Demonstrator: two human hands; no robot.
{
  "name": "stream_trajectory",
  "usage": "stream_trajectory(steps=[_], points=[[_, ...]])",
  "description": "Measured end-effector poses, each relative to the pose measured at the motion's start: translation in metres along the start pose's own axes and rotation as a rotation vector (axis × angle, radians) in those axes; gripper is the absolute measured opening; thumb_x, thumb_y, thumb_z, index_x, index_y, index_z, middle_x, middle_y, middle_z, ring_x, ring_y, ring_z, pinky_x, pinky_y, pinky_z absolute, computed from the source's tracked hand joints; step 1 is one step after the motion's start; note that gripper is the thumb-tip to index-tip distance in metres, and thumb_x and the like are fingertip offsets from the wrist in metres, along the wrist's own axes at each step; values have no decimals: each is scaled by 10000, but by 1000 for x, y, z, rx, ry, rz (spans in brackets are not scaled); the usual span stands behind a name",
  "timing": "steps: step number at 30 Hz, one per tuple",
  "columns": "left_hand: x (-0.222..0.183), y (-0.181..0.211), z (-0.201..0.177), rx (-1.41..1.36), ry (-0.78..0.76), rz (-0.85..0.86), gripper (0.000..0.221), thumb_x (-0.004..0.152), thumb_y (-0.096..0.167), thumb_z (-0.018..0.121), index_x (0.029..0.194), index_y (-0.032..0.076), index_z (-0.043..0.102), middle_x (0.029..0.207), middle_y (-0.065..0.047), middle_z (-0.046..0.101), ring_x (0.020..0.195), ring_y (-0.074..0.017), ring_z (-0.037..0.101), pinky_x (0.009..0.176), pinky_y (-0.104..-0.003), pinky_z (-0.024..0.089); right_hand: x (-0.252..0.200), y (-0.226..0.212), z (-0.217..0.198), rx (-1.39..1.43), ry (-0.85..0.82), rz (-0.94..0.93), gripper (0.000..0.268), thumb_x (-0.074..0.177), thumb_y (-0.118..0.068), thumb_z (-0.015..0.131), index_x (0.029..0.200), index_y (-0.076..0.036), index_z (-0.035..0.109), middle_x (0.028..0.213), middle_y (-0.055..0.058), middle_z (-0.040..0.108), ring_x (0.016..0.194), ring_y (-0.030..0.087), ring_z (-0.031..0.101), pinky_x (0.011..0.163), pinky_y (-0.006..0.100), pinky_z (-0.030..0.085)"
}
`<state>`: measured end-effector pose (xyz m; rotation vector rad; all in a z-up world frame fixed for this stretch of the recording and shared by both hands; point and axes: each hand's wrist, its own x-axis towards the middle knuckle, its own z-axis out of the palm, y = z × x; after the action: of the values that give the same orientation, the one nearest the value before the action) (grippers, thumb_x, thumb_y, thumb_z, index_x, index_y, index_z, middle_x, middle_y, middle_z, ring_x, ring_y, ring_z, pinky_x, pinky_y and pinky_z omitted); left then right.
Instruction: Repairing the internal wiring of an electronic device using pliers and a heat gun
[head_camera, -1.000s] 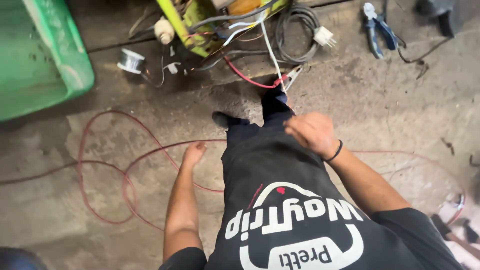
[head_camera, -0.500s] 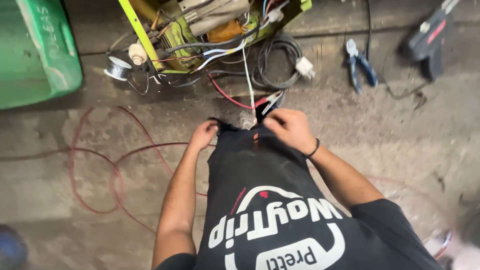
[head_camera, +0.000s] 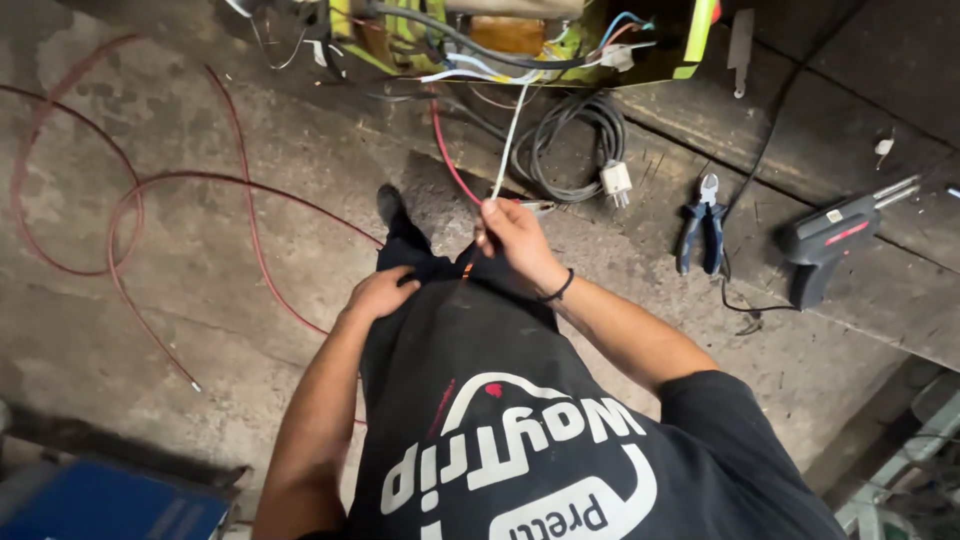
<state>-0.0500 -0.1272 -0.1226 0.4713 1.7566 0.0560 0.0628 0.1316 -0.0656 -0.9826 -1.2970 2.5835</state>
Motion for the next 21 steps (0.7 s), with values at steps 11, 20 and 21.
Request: stream_trajectory(steps=[11,20,21], points=[[102,-111,-41,74,-6,215,473,980,490,585,1386,259,658,1273,-118,729,1293,-339,615,1090,-502,480,-76,17,41,161,561,-104,274,1042,-236,646,854,-39,620,584,45,560,472,97,543,449,182,418],[49,-8,-148,304,68,714,361,972,292,653,1299,149,710,1197,-168,740,1152,-386,678,977,-513,545,-107,25,85,-2,819,-229,288,1029,-230,679,803,-52,681,558,88,595,447,110,538,448,209,412],[22,28,-163,303,179,850,333,988,248,645,1293,128,707,1175,-177,739,1122,-387,688,950,-508,555,-110,24,85,-103,835,-248,283,1030,-216,686,804,-47,693,569,93,604,464,114,544,465,216,415]])
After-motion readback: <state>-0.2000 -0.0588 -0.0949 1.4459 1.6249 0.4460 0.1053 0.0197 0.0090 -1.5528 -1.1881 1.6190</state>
